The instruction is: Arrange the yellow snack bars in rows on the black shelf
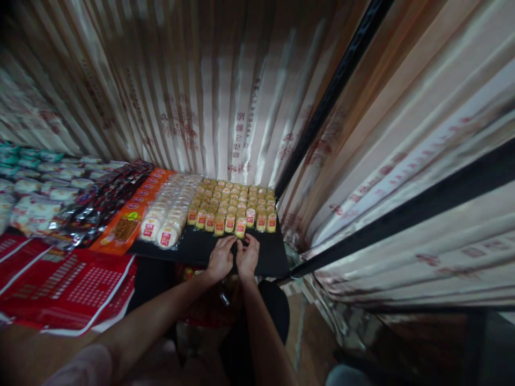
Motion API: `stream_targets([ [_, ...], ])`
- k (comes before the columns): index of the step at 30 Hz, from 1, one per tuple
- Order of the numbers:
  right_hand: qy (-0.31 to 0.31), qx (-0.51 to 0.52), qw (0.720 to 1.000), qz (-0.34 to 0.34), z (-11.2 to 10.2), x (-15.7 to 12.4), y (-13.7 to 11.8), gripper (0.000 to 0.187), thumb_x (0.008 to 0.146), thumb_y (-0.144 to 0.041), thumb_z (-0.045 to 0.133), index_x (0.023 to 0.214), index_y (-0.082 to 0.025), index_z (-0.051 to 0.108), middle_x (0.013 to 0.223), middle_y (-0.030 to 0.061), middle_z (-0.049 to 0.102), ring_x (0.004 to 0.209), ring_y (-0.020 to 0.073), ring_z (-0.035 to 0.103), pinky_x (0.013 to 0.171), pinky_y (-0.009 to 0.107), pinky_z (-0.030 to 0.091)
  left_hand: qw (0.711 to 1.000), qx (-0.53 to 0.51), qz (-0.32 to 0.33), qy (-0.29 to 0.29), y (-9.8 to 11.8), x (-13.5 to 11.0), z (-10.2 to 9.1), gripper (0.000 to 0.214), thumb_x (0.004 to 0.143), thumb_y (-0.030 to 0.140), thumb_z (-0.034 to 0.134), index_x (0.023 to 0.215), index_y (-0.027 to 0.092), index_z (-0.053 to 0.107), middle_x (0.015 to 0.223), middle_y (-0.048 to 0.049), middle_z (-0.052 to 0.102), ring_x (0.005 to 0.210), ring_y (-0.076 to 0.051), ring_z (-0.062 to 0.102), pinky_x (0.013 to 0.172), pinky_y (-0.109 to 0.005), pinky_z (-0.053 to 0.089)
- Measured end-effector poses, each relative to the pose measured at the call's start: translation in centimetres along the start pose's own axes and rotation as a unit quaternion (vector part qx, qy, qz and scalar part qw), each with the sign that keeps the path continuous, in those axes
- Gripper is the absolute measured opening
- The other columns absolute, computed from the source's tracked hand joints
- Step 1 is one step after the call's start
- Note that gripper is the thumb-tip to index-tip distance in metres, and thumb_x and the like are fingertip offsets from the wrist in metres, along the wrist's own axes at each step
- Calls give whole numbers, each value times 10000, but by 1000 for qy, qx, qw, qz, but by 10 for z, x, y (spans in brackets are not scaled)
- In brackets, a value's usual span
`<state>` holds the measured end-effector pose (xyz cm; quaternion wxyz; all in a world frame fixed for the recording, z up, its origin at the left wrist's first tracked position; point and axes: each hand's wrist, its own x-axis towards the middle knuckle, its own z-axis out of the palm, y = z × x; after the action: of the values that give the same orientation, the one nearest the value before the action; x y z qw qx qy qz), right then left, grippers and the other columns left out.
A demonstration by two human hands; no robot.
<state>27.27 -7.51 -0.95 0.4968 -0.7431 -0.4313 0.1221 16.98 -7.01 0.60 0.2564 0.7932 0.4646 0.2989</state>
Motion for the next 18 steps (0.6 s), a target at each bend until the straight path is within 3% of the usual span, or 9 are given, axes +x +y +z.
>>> stream_targets([
  [6, -12, 14, 999, -34, -3, -39, -7, 317, 820, -360, 403, 988, -147, 566, 976, 111, 582, 851, 180, 570, 765, 327, 477, 1000, 17, 18, 14, -9, -33, -2, 349, 729, 37, 357, 965, 140, 593, 969, -85, 608, 923, -191, 503, 894, -341, 424],
  [11, -73, 8, 993, -91, -1, -84, -6, 303, 862, -298, 318, 912, -173, 590, 887, 81, 630, 852, 170, 583, 799, 305, 451, 998, 30, 46, -9, -26, -75, -4, 239, 838, 157, 336, 828, 173, 574, 835, -63, 595, 826, -178, 511, 821, -338, 433],
  [15, -199, -67, 972, -102, 10, -110, 3, 302, 864, -249, 318, 916, -178, 607, 925, 82, 648, 902, 177, 581, 854, 308, 421, 995, 55, -18, -78, -49, -98, -7, 215, 842, 199, 376, 890, 168, 583, 898, -77, 611, 873, -181, 525, 843, -336, 424],
  [18, -344, -150, 926, -18, 28, -121, 13, 301, 839, -181, 356, 1009, -159, 603, 1029, 110, 649, 967, 188, 589, 880, 301, 407, 972, 76, -132, -177, -70, -105, -9, 254, 820, 175, 390, 957, 155, 604, 1018, -102, 612, 1004, -186, 520, 918, -322, 383],
])
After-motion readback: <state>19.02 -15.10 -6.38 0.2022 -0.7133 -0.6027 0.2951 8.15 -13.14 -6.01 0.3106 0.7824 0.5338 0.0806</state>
